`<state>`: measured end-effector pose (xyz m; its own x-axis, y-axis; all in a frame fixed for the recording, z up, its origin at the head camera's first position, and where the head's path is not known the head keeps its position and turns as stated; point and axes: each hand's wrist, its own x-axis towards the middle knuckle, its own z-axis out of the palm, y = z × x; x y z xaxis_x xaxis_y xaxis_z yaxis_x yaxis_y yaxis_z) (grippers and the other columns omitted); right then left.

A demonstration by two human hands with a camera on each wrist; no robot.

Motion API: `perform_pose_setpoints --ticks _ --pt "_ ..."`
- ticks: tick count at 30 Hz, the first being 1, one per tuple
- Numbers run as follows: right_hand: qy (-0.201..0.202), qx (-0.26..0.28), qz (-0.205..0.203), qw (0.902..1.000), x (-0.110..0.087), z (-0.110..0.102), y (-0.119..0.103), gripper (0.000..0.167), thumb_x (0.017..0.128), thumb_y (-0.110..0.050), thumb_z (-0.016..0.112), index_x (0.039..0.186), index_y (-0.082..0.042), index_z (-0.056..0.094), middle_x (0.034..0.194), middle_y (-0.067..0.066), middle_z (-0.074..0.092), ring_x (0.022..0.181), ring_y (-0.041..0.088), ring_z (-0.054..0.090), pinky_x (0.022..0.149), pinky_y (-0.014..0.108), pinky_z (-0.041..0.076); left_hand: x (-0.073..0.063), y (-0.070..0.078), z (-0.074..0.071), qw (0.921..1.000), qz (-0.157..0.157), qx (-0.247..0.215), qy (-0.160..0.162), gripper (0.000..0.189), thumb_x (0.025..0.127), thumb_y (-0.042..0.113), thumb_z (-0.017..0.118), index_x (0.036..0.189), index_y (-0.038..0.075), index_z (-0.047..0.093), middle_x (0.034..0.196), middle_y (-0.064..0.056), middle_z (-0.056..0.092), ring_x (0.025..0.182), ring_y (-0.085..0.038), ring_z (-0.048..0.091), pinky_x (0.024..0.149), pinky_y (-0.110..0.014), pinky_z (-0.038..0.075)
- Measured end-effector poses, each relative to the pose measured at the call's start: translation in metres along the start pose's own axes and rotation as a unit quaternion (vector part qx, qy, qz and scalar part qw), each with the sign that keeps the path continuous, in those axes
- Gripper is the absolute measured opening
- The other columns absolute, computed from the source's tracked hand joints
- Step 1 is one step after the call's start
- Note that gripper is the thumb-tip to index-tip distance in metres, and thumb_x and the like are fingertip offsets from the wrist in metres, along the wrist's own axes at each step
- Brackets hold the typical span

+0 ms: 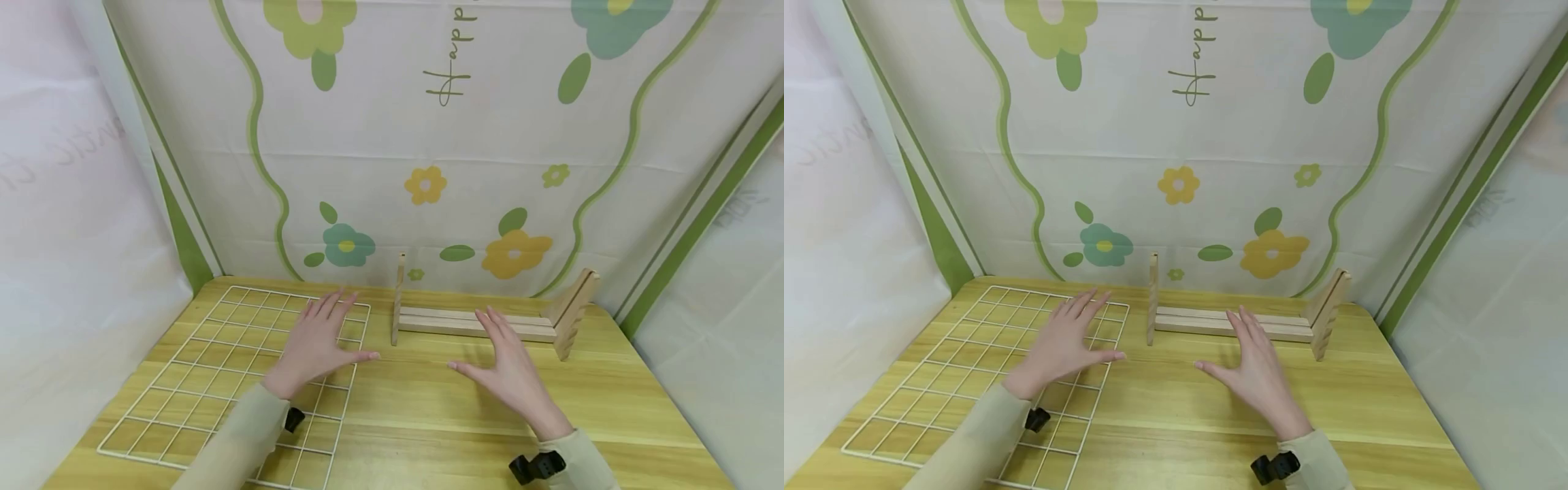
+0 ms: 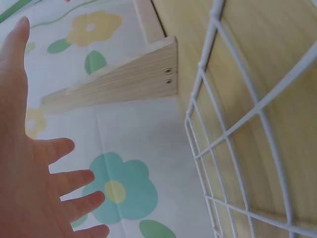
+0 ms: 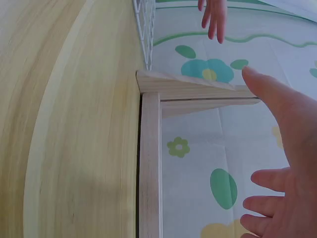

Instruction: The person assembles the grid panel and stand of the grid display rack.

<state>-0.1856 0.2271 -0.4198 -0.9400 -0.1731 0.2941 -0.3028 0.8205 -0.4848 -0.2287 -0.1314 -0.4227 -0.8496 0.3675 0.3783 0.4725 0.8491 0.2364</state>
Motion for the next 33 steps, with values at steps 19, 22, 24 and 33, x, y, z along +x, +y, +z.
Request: perform_pose_setpoints --ticks 19,22,24,33 --pt "0.006 0.162 0.035 0.9862 0.007 0.012 -0.02 0.092 0.079 -0.059 0.082 0.152 -0.014 0.049 0.151 0.013 0.049 0.135 0.036 0.049 0.108 0.056 0.041 -0.006 -0.029 -0.023 0.9871 -0.089 -0.133 0.014 0.111 0.074 0.072 0.078 0.154 0.004 0.041 0.156 -0.017 0.042 0.141 -0.042 0.039 0.113 -0.061 0.033" --pt "-0.013 0.191 0.043 0.9805 0.009 0.017 -0.021 0.092 0.079 -0.058 0.083 0.152 -0.016 0.048 0.152 0.009 0.048 0.137 0.031 0.048 0.111 0.051 0.04 -0.009 -0.037 -0.025 0.9816 -0.113 -0.154 0.006 0.112 0.074 0.071 0.079 0.155 0.005 0.039 0.156 -0.017 0.042 0.141 -0.042 0.039 0.112 -0.061 0.034" --pt "-0.024 0.209 0.047 0.9766 0.01 0.019 -0.022 0.092 0.079 -0.056 0.083 0.153 -0.016 0.047 0.152 0.008 0.048 0.138 0.029 0.047 0.111 0.047 0.04 -0.012 -0.042 -0.027 0.977 -0.132 -0.168 -0.001 0.113 0.074 0.071 0.08 0.156 0.007 0.037 0.156 -0.017 0.041 0.142 -0.043 0.037 0.111 -0.062 0.035" --pt "-0.044 0.249 0.062 0.9655 0.008 0.031 -0.033 0.09 0.079 -0.048 0.087 0.152 -0.012 0.049 0.15 0.007 0.051 0.136 0.028 0.049 0.11 0.04 0.041 -0.028 -0.067 -0.037 0.9601 -0.185 -0.209 -0.015 0.112 0.076 0.066 0.081 0.158 0.006 0.033 0.158 -0.023 0.035 0.142 -0.05 0.031 0.109 -0.07 0.032"
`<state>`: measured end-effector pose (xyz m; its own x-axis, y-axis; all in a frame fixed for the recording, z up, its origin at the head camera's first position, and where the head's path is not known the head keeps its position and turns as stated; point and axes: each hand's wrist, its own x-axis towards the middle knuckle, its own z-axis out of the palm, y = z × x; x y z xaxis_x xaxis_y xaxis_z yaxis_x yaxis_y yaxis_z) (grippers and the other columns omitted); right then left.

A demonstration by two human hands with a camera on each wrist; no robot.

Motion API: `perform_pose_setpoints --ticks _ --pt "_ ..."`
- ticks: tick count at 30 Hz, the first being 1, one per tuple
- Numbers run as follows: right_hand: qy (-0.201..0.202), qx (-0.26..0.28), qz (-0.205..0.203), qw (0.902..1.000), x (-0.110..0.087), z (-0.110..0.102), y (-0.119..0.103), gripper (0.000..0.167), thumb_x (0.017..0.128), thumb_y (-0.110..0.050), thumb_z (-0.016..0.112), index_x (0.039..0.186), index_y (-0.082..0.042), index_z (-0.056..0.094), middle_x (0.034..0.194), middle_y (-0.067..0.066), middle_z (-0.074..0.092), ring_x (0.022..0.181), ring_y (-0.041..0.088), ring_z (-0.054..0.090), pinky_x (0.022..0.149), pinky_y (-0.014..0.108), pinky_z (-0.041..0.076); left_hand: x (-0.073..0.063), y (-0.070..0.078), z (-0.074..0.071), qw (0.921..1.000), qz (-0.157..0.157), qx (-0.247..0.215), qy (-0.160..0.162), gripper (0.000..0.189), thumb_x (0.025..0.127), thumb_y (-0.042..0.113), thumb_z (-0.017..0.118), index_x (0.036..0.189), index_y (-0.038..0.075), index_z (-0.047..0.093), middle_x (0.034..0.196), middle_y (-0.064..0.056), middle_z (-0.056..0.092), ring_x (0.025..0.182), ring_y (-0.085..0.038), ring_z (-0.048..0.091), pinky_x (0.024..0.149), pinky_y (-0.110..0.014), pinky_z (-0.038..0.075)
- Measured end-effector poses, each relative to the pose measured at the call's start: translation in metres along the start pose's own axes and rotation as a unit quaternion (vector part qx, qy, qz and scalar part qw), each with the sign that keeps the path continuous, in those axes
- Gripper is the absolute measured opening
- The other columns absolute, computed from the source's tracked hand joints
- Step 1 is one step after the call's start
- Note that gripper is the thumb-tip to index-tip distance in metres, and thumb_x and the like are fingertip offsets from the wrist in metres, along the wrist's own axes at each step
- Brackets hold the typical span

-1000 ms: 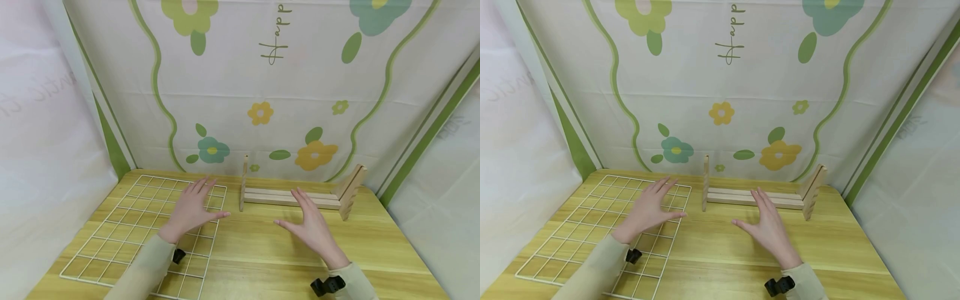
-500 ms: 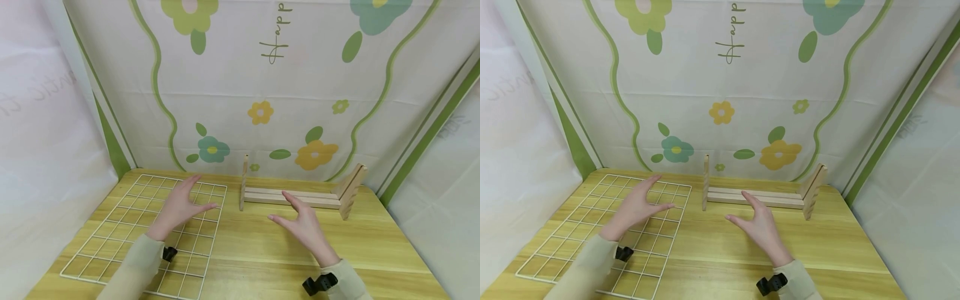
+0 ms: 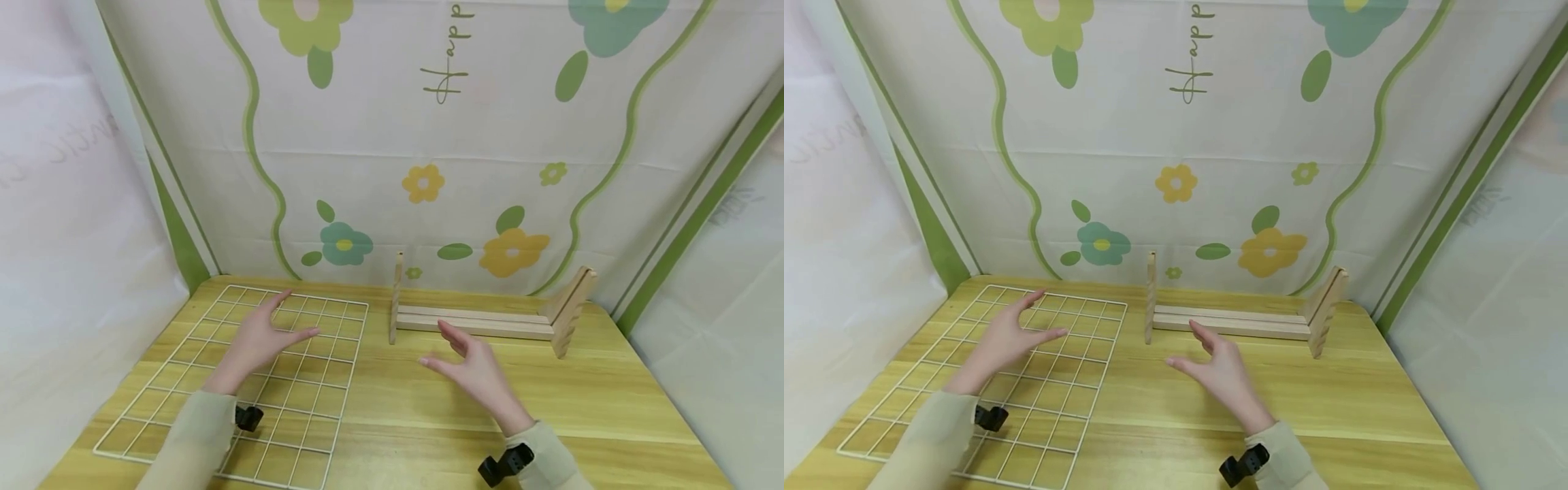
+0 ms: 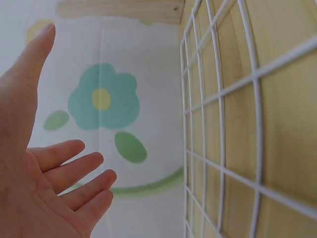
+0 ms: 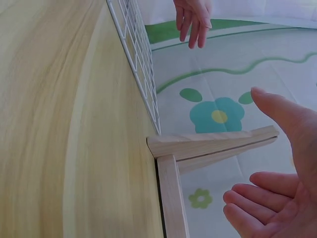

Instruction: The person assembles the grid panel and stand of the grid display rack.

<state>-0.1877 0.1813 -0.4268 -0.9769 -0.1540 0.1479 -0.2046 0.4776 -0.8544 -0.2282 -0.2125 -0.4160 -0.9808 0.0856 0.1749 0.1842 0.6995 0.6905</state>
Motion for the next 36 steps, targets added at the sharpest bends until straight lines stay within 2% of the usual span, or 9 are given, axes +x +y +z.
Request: perform_pose_setpoints --ticks 7,11,18,27,33,36 --pt "-0.008 0.014 -0.015 0.9998 0.0 0.018 -0.002 0.086 0.08 -0.042 0.088 0.148 -0.004 0.052 0.147 0.011 0.054 0.134 0.03 0.051 0.109 0.041 0.042 -0.003 -0.016 -0.015 0.9998 -0.019 0.003 0.0 0.107 0.081 0.06 0.08 0.157 0.001 0.033 0.155 -0.03 0.036 0.134 -0.054 0.04 0.103 -0.071 0.038" --pt "-0.023 0.007 -0.024 0.9994 -0.002 0.029 -0.001 0.087 0.079 -0.044 0.089 0.146 -0.002 0.053 0.145 0.015 0.055 0.132 0.031 0.054 0.108 0.041 0.043 -0.006 -0.028 -0.024 0.9996 -0.026 0.005 0.003 0.109 0.081 0.061 0.08 0.157 0.0 0.031 0.155 -0.031 0.035 0.134 -0.056 0.039 0.103 -0.072 0.037" --pt "-0.057 0.013 -0.032 0.9978 -0.008 0.042 0.001 0.09 0.078 -0.045 0.088 0.146 0.001 0.051 0.144 0.018 0.055 0.131 0.033 0.054 0.108 0.04 0.043 -0.012 -0.054 -0.041 0.9997 -0.02 0.006 0.015 0.108 0.082 0.057 0.081 0.159 0.002 0.028 0.154 -0.03 0.036 0.135 -0.056 0.036 0.1 -0.075 0.035" --pt "-0.082 0.016 -0.03 0.9961 -0.012 0.057 0.001 0.086 0.08 -0.044 0.088 0.145 0.0 0.053 0.141 0.018 0.058 0.128 0.034 0.057 0.106 0.041 0.045 -0.025 -0.081 -0.062 0.9984 -0.053 0.016 0.009 0.109 0.087 0.056 0.077 0.161 0.002 0.019 0.156 -0.033 0.031 0.136 -0.06 0.031 0.099 -0.078 0.033" --pt "-0.113 0.049 -0.029 0.9919 -0.013 0.066 0.0 0.082 0.084 -0.039 0.086 0.145 0.003 0.051 0.141 0.019 0.057 0.129 0.036 0.056 0.108 0.046 0.044 -0.033 -0.096 -0.073 0.997 -0.075 -0.003 0.019 0.109 0.088 0.054 0.078 0.16 -0.002 0.018 0.154 -0.036 0.031 0.135 -0.062 0.029 0.099 -0.078 0.032" --pt "-0.133 0.077 -0.025 0.9878 -0.014 0.072 -0.001 0.08 0.086 -0.035 0.084 0.146 0.005 0.049 0.143 0.02 0.055 0.131 0.036 0.054 0.109 0.047 0.042 -0.036 -0.103 -0.078 0.9969 -0.076 -0.012 0.017 0.107 0.089 0.052 0.077 0.16 -0.003 0.018 0.154 -0.037 0.029 0.136 -0.062 0.028 0.1 -0.077 0.032"
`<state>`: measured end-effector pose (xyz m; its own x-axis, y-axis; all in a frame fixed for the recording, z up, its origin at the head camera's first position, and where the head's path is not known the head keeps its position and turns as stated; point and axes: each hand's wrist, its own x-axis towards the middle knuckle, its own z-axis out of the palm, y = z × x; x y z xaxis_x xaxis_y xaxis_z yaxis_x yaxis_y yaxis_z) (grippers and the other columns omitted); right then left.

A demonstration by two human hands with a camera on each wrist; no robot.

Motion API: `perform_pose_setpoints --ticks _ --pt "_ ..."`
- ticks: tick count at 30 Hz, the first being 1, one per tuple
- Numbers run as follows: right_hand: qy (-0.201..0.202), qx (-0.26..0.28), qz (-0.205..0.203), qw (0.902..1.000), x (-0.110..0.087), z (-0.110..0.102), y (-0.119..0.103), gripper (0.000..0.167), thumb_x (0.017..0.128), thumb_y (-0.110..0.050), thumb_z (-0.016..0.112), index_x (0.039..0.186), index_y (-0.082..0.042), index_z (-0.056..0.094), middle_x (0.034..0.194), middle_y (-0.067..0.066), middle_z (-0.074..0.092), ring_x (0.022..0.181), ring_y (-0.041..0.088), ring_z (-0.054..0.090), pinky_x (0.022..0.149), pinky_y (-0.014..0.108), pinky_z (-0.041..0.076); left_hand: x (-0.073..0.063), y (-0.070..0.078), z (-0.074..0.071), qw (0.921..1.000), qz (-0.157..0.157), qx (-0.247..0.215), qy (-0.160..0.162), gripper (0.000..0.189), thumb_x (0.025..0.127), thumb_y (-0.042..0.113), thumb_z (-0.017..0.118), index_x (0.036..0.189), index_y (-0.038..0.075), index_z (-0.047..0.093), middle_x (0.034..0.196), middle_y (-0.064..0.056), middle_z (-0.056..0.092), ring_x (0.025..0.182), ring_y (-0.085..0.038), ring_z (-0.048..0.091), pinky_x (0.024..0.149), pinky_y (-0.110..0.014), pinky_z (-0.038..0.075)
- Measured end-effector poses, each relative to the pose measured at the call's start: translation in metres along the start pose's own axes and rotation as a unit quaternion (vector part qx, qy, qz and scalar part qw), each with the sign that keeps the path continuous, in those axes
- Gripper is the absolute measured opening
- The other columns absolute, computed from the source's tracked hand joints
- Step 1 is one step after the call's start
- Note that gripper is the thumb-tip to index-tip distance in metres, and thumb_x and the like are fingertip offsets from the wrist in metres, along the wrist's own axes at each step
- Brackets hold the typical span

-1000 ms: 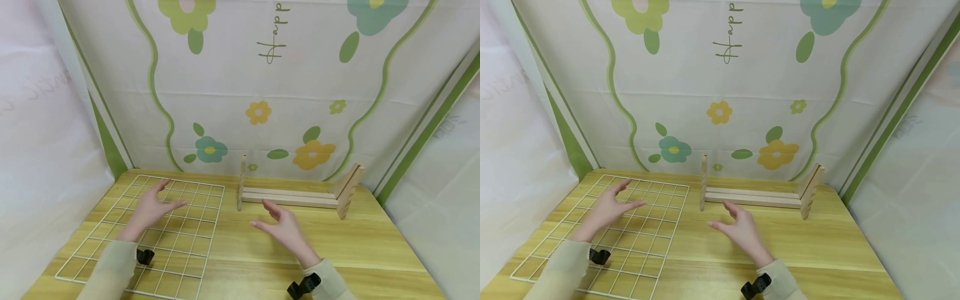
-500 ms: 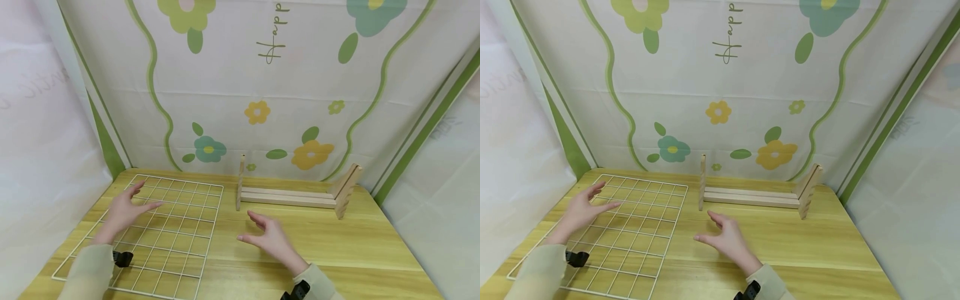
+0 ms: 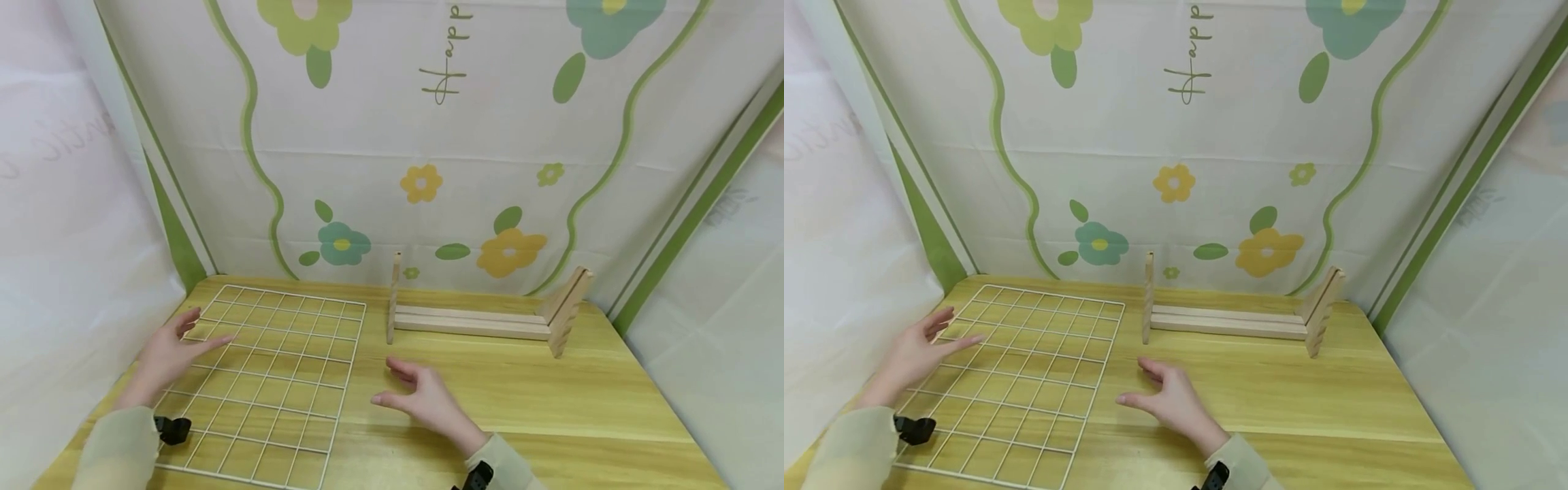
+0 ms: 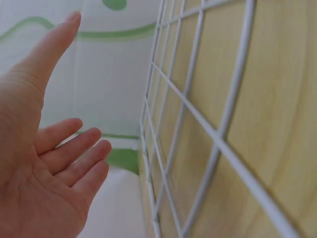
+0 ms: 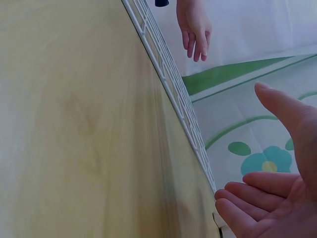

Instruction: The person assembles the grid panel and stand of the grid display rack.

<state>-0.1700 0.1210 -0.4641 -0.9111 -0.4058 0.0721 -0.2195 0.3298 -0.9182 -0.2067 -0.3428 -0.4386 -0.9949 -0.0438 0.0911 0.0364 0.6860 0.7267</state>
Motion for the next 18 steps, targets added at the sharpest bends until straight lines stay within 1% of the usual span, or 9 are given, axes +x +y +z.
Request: perform_pose_setpoints --ticks 2,6,11,14,18 --pt "-0.011 0.021 0.002 0.9997 0.001 0.004 0.0 0.079 0.087 -0.032 0.084 0.145 0.007 0.048 0.144 0.022 0.053 0.131 0.036 0.054 0.109 0.046 0.042 -0.001 -0.004 -0.003 1.0 0.005 0.001 -0.007 0.106 0.09 0.05 0.076 0.159 -0.005 0.017 0.154 -0.038 0.028 0.136 -0.063 0.028 0.1 -0.077 0.031" --pt "-0.026 0.062 0.004 0.9977 0.003 0.012 -0.001 0.077 0.089 -0.026 0.083 0.146 0.01 0.045 0.144 0.026 0.052 0.13 0.038 0.054 0.108 0.044 0.044 0.002 -0.013 -0.008 0.9996 0.011 0.022 -0.015 0.104 0.092 0.049 0.074 0.157 -0.01 0.018 0.152 -0.04 0.029 0.134 -0.063 0.031 0.101 -0.075 0.032" --pt "-0.039 0.107 0.019 0.9933 0.006 0.023 -0.003 0.074 0.091 -0.023 0.081 0.147 0.01 0.045 0.141 0.025 0.055 0.128 0.038 0.056 0.105 0.042 0.048 0.008 -0.022 -0.01 0.999 -0.001 0.037 -0.023 0.103 0.094 0.049 0.073 0.154 -0.014 0.019 0.15 -0.042 0.029 0.133 -0.063 0.033 0.102 -0.073 0.035" --pt "-0.044 0.123 0.028 0.9911 0.007 0.03 -0.004 0.074 0.091 -0.024 0.08 0.147 0.009 0.045 0.14 0.023 0.056 0.127 0.036 0.057 0.103 0.04 0.049 0.009 -0.027 -0.011 0.9985 -0.012 0.041 -0.033 0.102 0.095 0.05 0.071 0.153 -0.016 0.018 0.15 -0.043 0.028 0.132 -0.063 0.032 0.102 -0.073 0.034" --pt "-0.048 0.138 0.029 0.9889 0.009 0.037 -0.007 0.073 0.091 -0.022 0.08 0.146 0.01 0.045 0.14 0.023 0.057 0.126 0.036 0.058 0.102 0.038 0.05 0.011 -0.029 -0.012 0.9976 -0.02 0.045 -0.048 0.101 0.096 0.051 0.069 0.151 -0.019 0.02 0.149 -0.044 0.027 0.132 -0.064 0.031 0.103 -0.073 0.032"
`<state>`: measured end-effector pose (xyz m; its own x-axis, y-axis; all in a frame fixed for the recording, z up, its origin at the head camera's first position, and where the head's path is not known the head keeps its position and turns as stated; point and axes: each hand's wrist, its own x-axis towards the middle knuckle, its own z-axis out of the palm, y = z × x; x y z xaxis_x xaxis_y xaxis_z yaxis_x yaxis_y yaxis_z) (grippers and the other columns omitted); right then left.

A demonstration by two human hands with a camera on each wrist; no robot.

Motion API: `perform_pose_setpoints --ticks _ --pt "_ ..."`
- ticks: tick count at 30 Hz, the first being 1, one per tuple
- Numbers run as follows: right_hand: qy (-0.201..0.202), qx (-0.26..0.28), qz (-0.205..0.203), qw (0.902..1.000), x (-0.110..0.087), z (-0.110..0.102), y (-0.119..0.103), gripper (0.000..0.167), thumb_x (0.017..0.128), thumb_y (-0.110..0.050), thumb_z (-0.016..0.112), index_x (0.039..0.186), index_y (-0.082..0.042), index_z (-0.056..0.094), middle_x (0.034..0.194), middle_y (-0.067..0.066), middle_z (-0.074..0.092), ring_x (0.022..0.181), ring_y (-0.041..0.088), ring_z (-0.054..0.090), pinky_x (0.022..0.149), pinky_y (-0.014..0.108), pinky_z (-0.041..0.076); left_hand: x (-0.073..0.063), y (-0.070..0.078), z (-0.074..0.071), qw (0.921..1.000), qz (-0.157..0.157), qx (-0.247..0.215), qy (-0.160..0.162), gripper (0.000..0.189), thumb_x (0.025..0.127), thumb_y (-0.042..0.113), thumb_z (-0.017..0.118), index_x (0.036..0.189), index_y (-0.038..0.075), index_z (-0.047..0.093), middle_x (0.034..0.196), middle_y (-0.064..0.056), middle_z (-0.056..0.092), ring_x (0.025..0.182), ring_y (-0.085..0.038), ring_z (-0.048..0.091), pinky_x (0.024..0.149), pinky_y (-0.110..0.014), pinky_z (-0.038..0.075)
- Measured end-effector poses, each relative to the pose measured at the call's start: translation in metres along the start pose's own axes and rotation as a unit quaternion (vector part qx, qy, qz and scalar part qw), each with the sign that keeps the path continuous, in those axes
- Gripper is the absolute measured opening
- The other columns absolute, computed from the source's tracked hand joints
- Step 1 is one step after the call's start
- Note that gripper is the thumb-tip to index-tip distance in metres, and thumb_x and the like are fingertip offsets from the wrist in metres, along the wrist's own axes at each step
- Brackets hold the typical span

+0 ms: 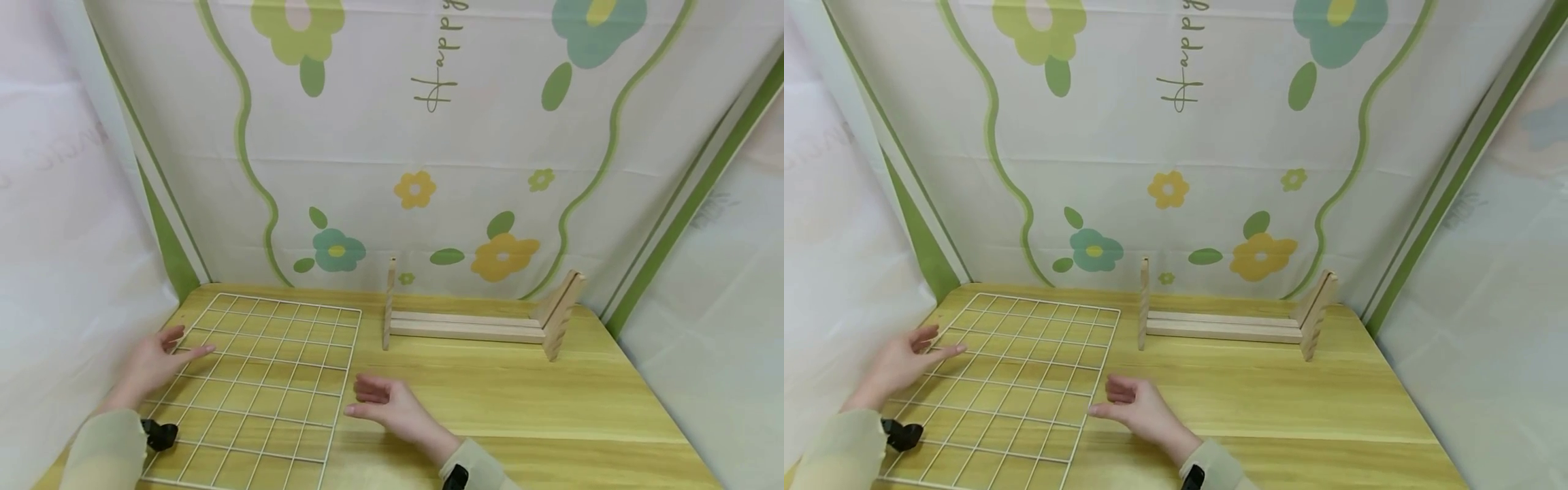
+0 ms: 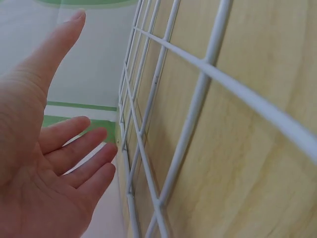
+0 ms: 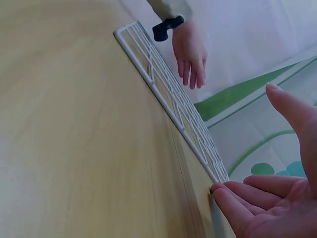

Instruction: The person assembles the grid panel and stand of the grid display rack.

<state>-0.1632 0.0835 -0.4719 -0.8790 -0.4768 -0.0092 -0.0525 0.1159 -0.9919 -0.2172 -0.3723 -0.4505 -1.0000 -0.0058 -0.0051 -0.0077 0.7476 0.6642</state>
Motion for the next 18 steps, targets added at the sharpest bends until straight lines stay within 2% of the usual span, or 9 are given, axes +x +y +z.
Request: perform_pose_setpoints --ticks 8,13,18 --pt "0.006 0.025 0.025 0.9994 0.003 0.011 -0.003 0.071 0.092 -0.024 0.078 0.146 0.009 0.046 0.141 0.021 0.057 0.127 0.035 0.057 0.106 0.043 0.047 0.0 -0.005 0.0 0.9997 -0.011 0.019 -0.012 0.104 0.096 0.054 0.067 0.145 -0.026 0.022 0.146 -0.047 0.028 0.132 -0.064 0.03 0.105 -0.071 0.031" --pt "0.006 0.042 0.038 0.9984 0.003 0.013 -0.002 0.07 0.094 -0.025 0.076 0.147 0.008 0.045 0.141 0.022 0.057 0.129 0.035 0.056 0.107 0.045 0.046 -0.001 -0.008 0.0 0.9997 -0.02 0.005 -0.012 0.103 0.097 0.05 0.068 0.143 -0.029 0.02 0.144 -0.05 0.027 0.131 -0.065 0.031 0.106 -0.07 0.032" --pt "0.002 0.056 0.04 0.9976 0.003 0.014 -0.002 0.068 0.095 -0.022 0.076 0.146 0.01 0.045 0.14 0.024 0.057 0.128 0.034 0.056 0.106 0.045 0.046 -0.003 -0.007 -0.004 0.9996 -0.026 0.0 -0.007 0.1 0.097 0.048 0.068 0.143 -0.028 0.022 0.144 -0.048 0.029 0.13 -0.064 0.032 0.105 -0.07 0.033"
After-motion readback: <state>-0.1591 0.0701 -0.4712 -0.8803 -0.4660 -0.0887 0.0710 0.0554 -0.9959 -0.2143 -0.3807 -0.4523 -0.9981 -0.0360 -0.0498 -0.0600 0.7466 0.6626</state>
